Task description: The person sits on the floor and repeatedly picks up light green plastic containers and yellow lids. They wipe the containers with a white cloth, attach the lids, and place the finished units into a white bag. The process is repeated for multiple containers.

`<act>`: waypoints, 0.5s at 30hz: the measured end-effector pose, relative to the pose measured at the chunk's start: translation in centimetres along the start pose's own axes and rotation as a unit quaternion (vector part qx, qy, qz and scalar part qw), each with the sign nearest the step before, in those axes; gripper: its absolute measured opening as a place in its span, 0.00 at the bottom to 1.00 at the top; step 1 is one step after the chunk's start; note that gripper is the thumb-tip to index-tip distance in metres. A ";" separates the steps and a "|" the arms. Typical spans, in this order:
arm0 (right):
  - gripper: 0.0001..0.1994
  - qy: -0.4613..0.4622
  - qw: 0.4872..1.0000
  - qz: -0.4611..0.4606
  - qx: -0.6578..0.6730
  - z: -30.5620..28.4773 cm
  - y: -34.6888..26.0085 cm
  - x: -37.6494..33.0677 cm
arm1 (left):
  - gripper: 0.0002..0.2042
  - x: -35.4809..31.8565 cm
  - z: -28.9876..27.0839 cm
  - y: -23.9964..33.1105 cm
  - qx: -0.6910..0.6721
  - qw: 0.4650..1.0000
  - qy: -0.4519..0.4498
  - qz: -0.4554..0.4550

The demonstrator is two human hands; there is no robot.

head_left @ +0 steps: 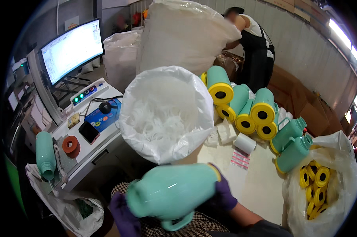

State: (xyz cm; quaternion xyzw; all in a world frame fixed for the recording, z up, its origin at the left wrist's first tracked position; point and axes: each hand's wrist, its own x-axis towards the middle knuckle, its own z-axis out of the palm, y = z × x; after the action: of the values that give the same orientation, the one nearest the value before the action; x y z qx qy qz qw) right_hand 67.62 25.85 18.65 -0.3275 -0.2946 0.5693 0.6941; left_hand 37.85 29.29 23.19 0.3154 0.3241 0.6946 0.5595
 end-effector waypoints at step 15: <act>0.20 0.145 0.805 -0.259 -0.514 -22.0 -19.0 28.4 | 0.21 -1.5 -4.9 -1.8 0.201 0.968 -0.116 -0.096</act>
State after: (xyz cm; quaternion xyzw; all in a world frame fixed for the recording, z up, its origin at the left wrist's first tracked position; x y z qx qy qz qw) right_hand 101.29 48.55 21.24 -0.6263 -0.5142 0.0792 0.5806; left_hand 35.22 27.62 18.71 0.4670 0.4186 0.5173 0.5823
